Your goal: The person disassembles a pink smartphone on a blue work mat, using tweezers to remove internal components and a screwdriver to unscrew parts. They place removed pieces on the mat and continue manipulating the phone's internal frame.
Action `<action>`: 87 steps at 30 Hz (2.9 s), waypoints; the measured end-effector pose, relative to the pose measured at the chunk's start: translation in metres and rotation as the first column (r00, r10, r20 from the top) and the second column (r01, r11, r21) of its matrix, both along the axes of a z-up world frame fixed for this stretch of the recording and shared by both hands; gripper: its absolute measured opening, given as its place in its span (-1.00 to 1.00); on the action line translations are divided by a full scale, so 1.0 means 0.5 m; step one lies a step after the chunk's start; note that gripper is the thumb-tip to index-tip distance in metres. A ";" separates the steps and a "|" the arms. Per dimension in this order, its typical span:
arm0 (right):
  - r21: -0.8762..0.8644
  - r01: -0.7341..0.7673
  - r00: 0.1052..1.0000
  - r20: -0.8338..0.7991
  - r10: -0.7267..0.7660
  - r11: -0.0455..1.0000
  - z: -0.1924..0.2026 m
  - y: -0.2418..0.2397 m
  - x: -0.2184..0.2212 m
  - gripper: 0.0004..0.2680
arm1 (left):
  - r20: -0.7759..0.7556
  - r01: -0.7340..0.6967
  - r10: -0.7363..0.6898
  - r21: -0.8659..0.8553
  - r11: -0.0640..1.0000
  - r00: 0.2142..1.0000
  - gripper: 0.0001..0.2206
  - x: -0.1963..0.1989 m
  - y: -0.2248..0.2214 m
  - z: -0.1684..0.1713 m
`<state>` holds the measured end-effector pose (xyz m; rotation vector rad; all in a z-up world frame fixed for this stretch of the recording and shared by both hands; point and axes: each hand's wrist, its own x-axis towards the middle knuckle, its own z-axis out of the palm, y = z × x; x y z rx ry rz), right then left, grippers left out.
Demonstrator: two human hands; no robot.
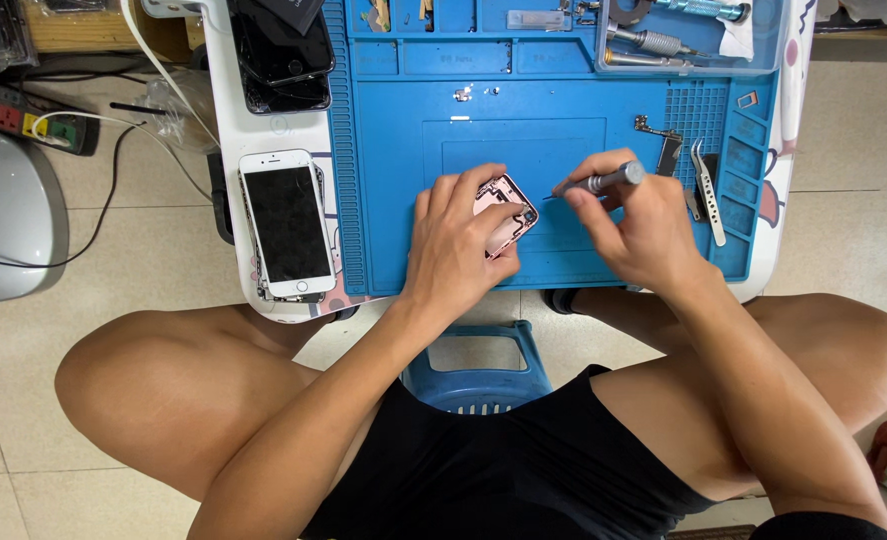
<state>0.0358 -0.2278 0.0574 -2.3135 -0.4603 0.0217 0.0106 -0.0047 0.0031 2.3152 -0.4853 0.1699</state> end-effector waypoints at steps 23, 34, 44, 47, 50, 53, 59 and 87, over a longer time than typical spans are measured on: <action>-0.105 -0.094 0.995 0.017 0.097 0.990 -0.026 0.013 -0.008 -0.89 | 0.030 -0.004 0.004 0.019 1.000 1.000 -0.66 -0.002 0.003 0.001; -0.112 -0.110 0.992 0.055 0.117 0.988 -0.015 0.025 -0.006 -0.90 | 0.032 -0.005 0.005 0.010 1.000 0.999 -0.67 -0.004 0.002 0.001; -0.187 -0.094 0.973 0.191 0.130 0.978 0.046 0.048 -0.004 -0.72 | 0.017 -0.007 0.007 -0.002 1.000 1.000 -0.66 -0.007 0.004 -0.005; -0.420 -0.107 0.940 0.253 0.230 0.901 0.070 0.054 0.000 -0.75 | 0.019 -0.009 0.009 -0.007 1.000 1.000 -0.65 -0.006 0.004 -0.009; -0.553 -0.103 0.920 0.262 0.290 0.827 0.083 0.055 0.000 -0.83 | 0.007 -0.004 0.004 -0.015 1.000 1.000 -0.65 -0.007 0.005 -0.007; -0.583 -0.087 0.916 0.272 0.296 0.808 0.076 0.059 -0.003 -0.88 | 0.003 -0.001 0.001 -0.020 1.000 1.000 -0.64 -0.007 0.003 -0.008; -0.525 -0.158 0.940 0.179 0.290 0.836 0.103 0.074 -0.002 -0.88 | 0.047 -0.009 0.009 -0.011 1.000 0.999 -0.67 -0.008 0.004 -0.009; -0.697 0.015 0.878 0.352 0.324 0.717 0.081 0.048 0.002 -0.86 | 0.155 -0.002 -0.020 0.140 0.990 0.988 -0.67 -0.020 0.002 -0.004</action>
